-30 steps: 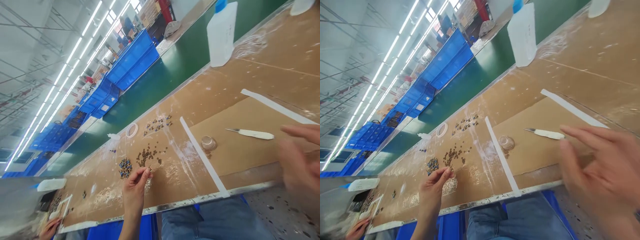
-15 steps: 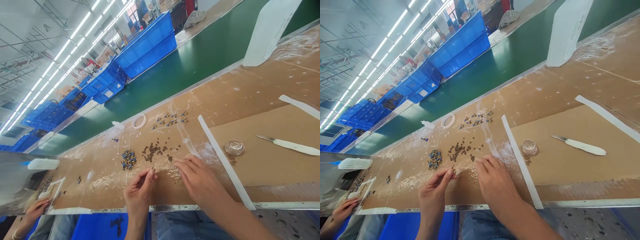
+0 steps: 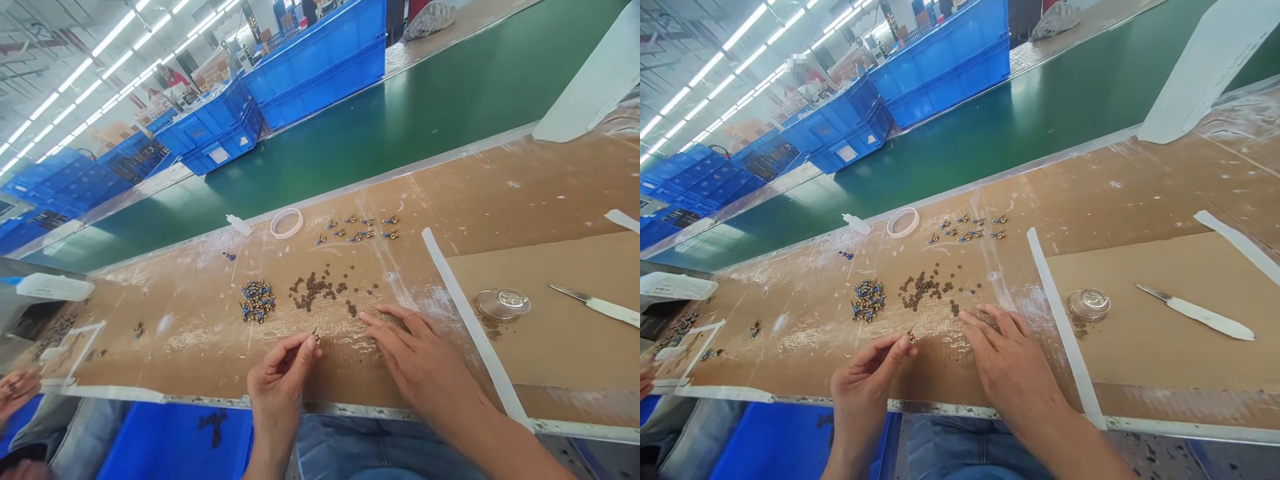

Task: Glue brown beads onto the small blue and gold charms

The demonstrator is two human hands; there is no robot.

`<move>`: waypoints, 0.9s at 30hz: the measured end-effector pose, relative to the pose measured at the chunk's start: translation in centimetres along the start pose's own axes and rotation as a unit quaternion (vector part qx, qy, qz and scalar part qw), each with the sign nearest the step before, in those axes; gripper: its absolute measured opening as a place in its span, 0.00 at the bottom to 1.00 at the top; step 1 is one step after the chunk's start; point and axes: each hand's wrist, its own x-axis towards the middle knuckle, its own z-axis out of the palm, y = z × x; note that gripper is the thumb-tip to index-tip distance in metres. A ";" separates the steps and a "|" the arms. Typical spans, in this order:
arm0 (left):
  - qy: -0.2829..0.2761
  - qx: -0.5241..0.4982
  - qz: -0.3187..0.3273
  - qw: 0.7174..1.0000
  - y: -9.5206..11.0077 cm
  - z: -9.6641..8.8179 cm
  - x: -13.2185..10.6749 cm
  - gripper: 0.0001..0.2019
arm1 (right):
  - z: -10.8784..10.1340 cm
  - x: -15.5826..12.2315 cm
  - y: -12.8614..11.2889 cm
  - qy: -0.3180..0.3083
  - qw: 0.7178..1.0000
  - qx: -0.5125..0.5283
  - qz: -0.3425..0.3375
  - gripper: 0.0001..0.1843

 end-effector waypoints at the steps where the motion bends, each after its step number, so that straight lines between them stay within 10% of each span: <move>1: 0.010 -0.003 -0.002 1.000 -0.2 -0.1 0.3 0.08 | 0.0 0.2 -0.3 -0.003 1.000 0.010 0.000 0.17; 10: 0.071 -0.029 0.016 0.997 -1.3 -2.2 1.7 0.07 | 3.5 5.2 -4.0 -0.092 0.995 0.046 0.000 0.23; 27: 0.046 -0.022 -0.013 0.999 -2.6 -2.9 3.4 0.08 | 5.3 5.5 -4.2 -0.063 0.997 0.039 -0.032 0.24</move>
